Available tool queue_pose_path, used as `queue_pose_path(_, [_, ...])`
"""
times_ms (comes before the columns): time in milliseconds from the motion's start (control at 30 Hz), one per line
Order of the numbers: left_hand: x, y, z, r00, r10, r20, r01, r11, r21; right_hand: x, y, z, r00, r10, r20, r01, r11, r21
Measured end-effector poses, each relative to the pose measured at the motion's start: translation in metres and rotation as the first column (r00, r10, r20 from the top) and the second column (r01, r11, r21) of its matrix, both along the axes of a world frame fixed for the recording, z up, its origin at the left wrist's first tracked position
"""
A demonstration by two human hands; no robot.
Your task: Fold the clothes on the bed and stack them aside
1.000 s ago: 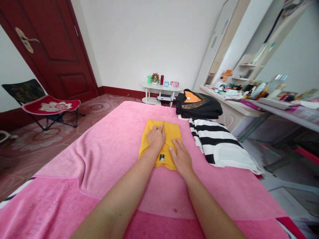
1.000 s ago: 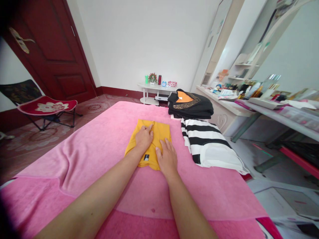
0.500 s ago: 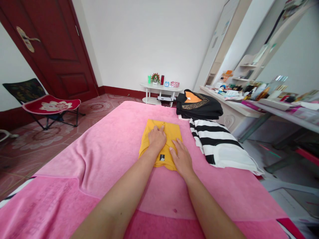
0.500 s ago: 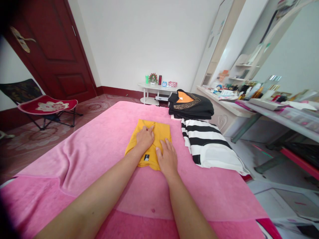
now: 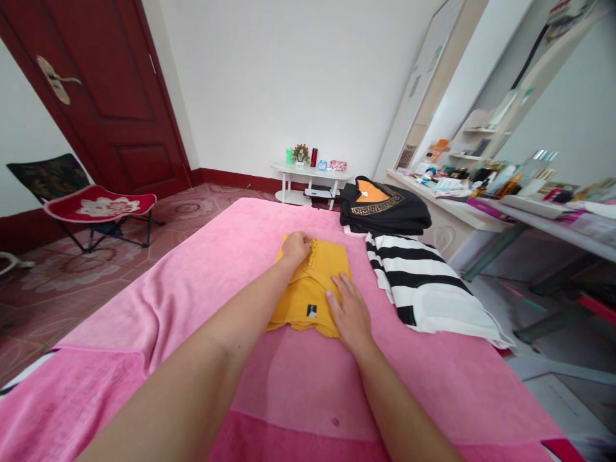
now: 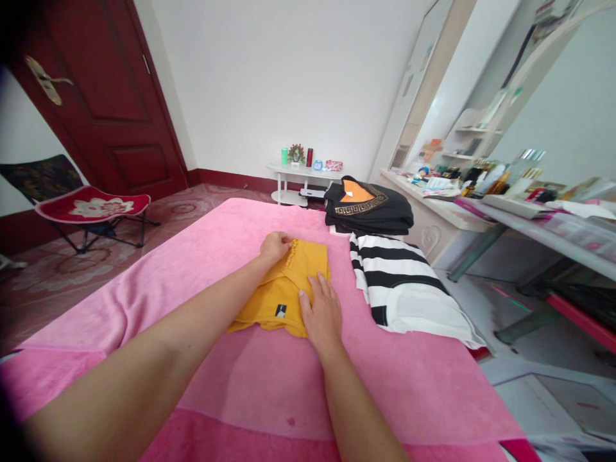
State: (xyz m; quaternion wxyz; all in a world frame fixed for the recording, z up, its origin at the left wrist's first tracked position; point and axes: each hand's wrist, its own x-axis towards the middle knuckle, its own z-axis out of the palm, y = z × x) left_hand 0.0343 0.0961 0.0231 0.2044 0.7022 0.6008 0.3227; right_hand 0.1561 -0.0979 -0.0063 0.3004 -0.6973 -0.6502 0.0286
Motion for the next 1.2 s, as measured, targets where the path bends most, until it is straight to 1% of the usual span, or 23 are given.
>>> queue_pose_path(133, [0.003,0.006,-0.013,0.998,-0.054,0.029,0.053,0.998,0.04,0.001,0.0,0.001,1.0,-0.002,-0.021,0.002,1.0,0.0])
queue_pose_path(333, [0.006,0.012,-0.028,0.994,-0.038,0.099,0.028,0.995,0.094,0.001,0.002,0.0,0.999,-0.003,-0.034,0.003,1.0,-0.008])
queue_pose_path(467, [0.005,0.017,-0.034,0.984,-0.043,0.175,0.029,0.996,0.082,0.002,0.002,0.0,0.999,-0.005,-0.034,0.005,1.0,-0.008])
queue_pose_path(700, [0.001,0.026,-0.043,0.941,-0.083,0.327,0.07,0.996,0.052,0.002,0.005,-0.003,1.0,-0.007,-0.026,0.007,1.0,-0.006])
queue_pose_path(833, [0.001,0.028,-0.047,0.926,-0.082,0.368,0.072,0.997,0.041,0.002,0.004,-0.003,1.0,-0.006,-0.02,0.006,1.0,-0.015])
queue_pose_path(1000, [0.001,0.027,-0.046,0.917,-0.075,0.392,0.063,0.997,0.043,0.002,0.003,-0.002,1.0,-0.007,-0.022,0.006,1.0,-0.017])
queue_pose_path(1200, [-0.001,0.024,-0.043,0.897,-0.121,0.425,0.098,0.992,0.077,0.003,0.004,-0.003,1.0,-0.005,-0.027,0.005,1.0,-0.014])
